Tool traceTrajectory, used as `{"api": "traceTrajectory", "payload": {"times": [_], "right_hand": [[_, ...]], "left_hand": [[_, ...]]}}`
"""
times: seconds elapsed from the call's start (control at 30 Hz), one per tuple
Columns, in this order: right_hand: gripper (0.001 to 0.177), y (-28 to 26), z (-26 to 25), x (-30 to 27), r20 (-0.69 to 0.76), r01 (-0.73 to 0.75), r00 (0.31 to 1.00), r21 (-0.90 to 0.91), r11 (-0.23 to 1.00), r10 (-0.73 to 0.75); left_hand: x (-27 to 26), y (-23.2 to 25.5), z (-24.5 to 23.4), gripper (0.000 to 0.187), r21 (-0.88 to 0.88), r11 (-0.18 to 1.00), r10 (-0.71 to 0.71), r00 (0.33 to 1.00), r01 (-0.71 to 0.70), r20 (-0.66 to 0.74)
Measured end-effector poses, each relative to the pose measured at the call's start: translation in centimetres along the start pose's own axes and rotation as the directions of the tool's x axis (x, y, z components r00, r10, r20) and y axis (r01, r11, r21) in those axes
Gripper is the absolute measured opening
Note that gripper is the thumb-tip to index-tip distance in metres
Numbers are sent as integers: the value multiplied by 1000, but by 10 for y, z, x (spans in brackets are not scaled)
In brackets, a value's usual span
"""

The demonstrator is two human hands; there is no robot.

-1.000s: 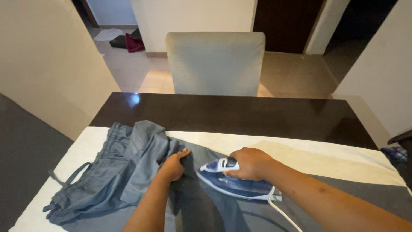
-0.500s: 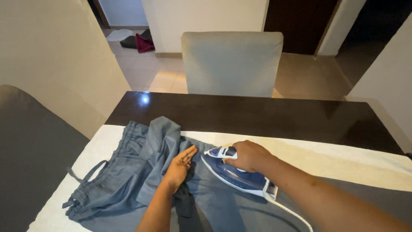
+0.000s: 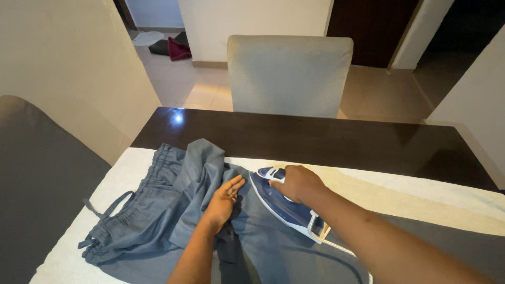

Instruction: The person irons a pair of gray pants laid out on a dining table. They use a steam iron to smooth the fabric, repeatedly adjusting and repositioning the pants to cover different sections.

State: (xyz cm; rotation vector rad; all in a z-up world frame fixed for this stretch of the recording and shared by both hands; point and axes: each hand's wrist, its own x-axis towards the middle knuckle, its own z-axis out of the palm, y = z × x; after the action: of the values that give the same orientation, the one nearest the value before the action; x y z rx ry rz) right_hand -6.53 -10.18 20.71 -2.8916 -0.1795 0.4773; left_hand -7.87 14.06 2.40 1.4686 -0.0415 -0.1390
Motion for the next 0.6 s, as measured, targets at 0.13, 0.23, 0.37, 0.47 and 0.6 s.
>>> {"api": "traceTrajectory", "payload": {"times": [0.13,0.23,0.37,0.47,0.6], "right_hand": [[71,4,-6,4,14,152,988,21,988,-153],[71,8,-10,2,127,127,983,29,991,-130],[60,15,-13,-12,303,233,924,35,972,-232],[49,27,-14,-36,332,450,822,120,885,-463],[43,19,-10,-50,297,477,818,130,869,-493]], "left_hand": [[1,9,19,56,131,982,144,989,-138,-36],[-9,37,33,36,322,944,151,963,-73,-224],[-31,85,34,23,898,440,399,895,4,-200],[-50,104,20,28,937,342,476,845,75,-241],[-60,89,2,36,781,571,290,828,253,-480]]}}
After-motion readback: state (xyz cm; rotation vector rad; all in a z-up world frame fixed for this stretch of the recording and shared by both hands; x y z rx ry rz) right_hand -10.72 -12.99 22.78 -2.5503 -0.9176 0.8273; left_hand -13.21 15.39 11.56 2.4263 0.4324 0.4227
